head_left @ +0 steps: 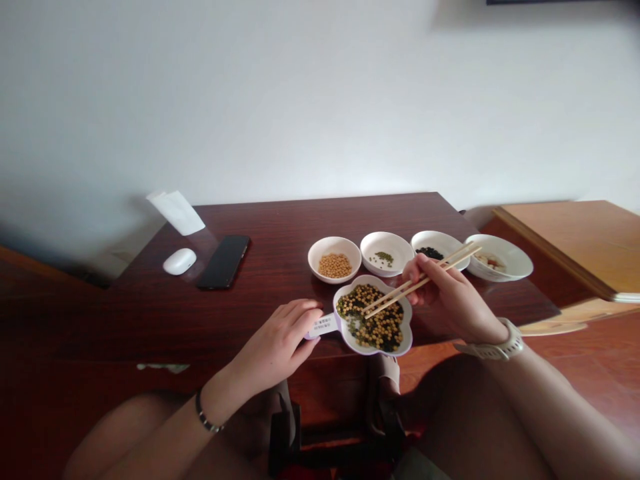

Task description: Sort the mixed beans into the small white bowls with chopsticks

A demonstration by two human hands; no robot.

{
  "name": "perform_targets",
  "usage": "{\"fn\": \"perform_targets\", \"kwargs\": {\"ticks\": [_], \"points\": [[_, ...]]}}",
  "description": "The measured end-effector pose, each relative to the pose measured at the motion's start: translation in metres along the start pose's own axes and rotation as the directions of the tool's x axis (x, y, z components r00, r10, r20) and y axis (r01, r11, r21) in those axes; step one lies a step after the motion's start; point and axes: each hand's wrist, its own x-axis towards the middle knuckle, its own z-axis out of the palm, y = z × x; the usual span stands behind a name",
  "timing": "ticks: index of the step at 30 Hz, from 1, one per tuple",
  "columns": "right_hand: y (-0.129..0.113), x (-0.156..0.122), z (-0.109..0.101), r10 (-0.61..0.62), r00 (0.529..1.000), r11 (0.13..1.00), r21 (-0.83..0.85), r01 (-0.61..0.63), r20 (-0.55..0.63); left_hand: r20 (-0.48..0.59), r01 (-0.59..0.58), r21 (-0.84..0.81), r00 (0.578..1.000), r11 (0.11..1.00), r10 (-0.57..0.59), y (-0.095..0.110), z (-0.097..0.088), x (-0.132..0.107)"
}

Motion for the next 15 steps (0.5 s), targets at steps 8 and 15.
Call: {"fn": "perform_targets", "kwargs": {"ticks": [8,15], "points": [[-0.004,0.009,0.001,-0.021,0.999,0.987,0.160,0.027,-0.039,0.011,0.008,-0.002,1.000,1.000,-0.008,0.000,0.000,0.000],[-0.010,0.028,0.018,-0.155,0.978,0.976,0.131,0.173,-0.137,-0.006,0.014,-0.001,1.000,1.000,-0.014,0.001,0.000,0.000]]}}
